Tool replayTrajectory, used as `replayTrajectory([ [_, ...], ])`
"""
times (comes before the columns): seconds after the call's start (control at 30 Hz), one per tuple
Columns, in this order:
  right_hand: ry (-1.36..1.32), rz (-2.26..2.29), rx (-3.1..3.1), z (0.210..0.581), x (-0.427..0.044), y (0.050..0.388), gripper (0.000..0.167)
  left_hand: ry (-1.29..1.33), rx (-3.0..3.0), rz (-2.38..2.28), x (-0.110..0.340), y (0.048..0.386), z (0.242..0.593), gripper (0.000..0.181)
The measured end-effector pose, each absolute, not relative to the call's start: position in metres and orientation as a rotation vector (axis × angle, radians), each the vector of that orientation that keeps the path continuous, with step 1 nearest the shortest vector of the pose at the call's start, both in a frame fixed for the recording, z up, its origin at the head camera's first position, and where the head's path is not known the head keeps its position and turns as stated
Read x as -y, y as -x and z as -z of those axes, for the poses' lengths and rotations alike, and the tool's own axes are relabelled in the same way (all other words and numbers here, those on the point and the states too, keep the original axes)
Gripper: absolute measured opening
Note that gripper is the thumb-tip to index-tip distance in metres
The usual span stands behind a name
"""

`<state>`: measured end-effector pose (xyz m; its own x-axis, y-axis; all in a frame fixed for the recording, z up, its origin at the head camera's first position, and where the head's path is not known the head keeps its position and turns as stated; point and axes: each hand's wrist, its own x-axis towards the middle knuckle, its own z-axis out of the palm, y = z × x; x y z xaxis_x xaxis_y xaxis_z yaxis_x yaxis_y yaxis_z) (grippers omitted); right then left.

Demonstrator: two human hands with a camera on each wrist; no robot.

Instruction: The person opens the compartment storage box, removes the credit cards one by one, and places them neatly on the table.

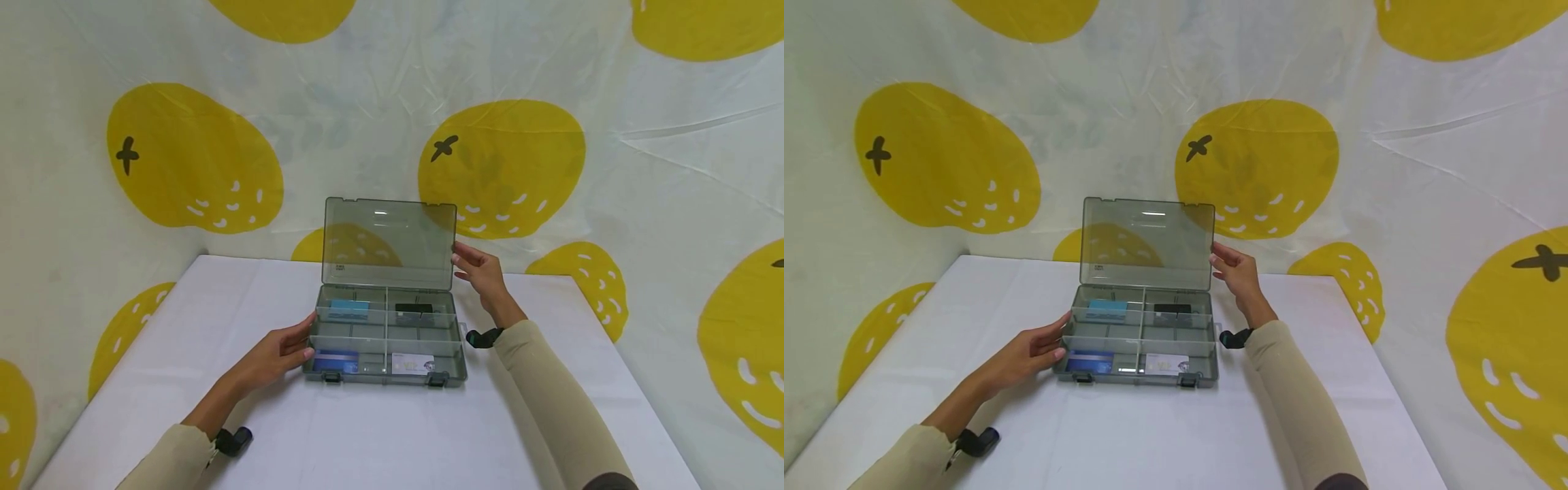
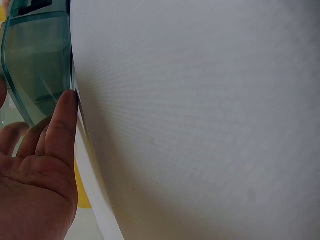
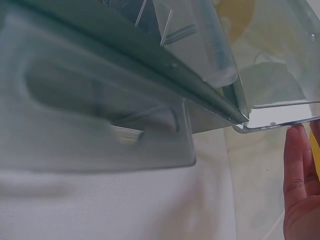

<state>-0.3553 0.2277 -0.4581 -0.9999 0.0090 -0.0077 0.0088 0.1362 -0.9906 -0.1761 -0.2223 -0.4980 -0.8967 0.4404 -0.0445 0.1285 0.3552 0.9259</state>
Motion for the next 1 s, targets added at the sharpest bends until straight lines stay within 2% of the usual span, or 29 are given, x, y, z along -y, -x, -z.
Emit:
replayTrajectory([
  [0.5,0.099,-1.997,2.438,0.459,-0.229,0.347,0.050,-0.512,-2.346,-1.551,0.223,0.176,0.498,0.080],
  [1.0,-0.225,-2.027,2.624,0.440,-0.206,0.305,0.042,-0.492,-2.361,-1.529,0.223,0.174,0.493,0.080],
])
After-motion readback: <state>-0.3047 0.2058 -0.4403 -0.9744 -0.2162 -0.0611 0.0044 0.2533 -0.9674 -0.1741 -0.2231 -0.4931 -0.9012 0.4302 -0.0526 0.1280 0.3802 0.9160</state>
